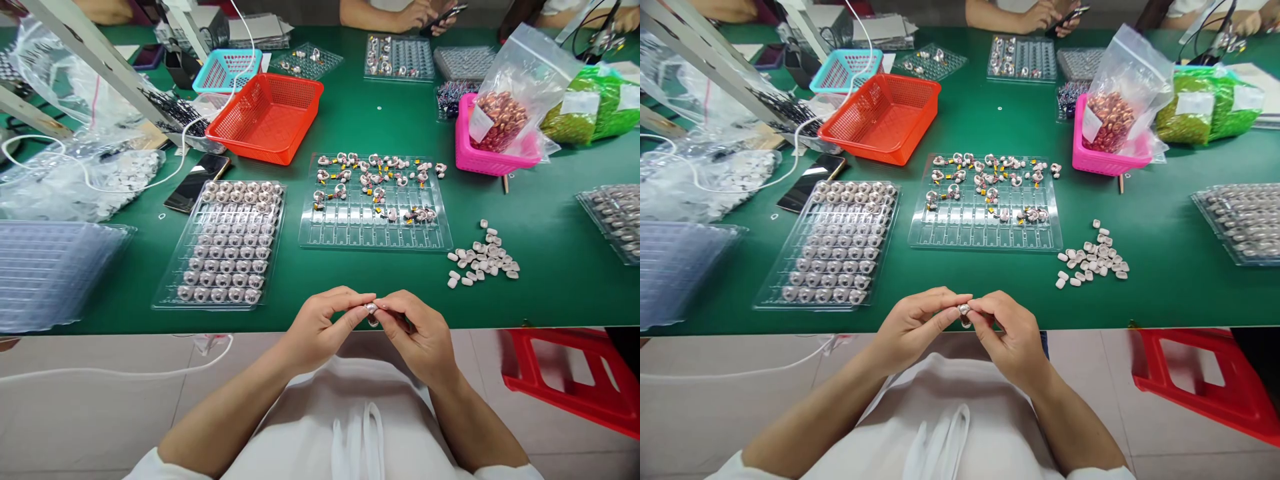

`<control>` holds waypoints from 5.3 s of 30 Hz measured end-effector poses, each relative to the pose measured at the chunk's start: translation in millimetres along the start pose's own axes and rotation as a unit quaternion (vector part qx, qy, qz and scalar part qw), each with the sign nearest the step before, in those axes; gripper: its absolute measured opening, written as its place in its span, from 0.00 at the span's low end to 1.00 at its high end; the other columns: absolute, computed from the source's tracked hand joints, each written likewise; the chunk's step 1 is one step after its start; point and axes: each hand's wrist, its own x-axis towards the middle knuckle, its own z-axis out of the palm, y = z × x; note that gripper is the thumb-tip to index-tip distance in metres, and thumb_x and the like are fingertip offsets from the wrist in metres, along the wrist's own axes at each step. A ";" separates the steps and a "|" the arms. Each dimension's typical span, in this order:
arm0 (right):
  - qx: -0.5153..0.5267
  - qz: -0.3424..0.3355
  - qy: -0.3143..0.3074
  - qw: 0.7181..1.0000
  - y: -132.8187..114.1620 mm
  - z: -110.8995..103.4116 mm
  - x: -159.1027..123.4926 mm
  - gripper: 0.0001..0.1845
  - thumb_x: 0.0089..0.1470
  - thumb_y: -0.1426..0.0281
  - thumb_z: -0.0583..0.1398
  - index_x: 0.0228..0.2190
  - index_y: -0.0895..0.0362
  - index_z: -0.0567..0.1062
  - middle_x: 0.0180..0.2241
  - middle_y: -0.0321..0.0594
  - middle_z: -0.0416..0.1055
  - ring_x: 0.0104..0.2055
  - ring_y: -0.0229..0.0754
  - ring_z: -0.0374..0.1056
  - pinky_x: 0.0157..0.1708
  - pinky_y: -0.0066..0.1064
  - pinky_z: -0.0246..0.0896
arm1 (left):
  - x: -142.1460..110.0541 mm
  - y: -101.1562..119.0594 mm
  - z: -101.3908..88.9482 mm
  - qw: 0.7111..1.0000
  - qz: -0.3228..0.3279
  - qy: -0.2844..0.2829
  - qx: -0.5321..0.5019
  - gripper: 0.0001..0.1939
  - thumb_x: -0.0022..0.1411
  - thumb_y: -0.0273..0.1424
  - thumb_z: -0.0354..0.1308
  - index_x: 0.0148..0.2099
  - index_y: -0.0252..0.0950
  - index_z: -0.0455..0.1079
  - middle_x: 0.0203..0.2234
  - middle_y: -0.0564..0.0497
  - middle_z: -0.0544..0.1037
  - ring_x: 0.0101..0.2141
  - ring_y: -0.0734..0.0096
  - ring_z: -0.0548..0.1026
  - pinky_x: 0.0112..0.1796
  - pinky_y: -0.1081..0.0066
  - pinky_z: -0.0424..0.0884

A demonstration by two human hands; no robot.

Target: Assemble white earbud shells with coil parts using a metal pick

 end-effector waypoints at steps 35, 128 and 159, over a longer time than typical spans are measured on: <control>-0.038 -0.120 0.057 0.990 8.0 13.0 -5.7 0.24 0.54 0.85 0.62 0.48 0.53 0.71 0.41 0.44 0.72 0.39 0.38 0.71 0.32 0.28 0.70 | -4.5 -0.5 11.5 0.982 0.140 0.121 0.026 0.09 0.60 0.26 0.63 0.43 0.34 0.80 0.31 0.47 0.82 0.32 0.74 0.77 0.35 0.75 0.74; 0.032 -0.229 -0.131 0.964 -6.7 -15.6 33.9 0.18 0.58 0.83 0.59 0.47 0.55 0.72 0.40 0.41 0.76 0.39 0.37 0.67 0.42 0.36 0.65 | 11.3 14.9 -17.6 0.926 -0.205 -0.213 -0.234 0.11 0.57 0.32 0.67 0.39 0.30 0.74 0.29 0.48 0.79 0.30 0.75 0.76 0.35 0.75 0.74; 0.007 0.075 -0.089 0.993 -10.6 -19.6 16.0 0.04 0.61 0.74 0.59 0.36 0.55 0.74 0.31 0.33 0.70 0.29 0.30 0.63 0.27 0.21 0.57 | 8.2 14.2 -9.0 0.995 0.038 -0.033 0.092 0.12 0.62 0.25 0.58 0.45 0.39 0.80 0.37 0.51 0.82 0.37 0.79 0.78 0.40 0.81 0.73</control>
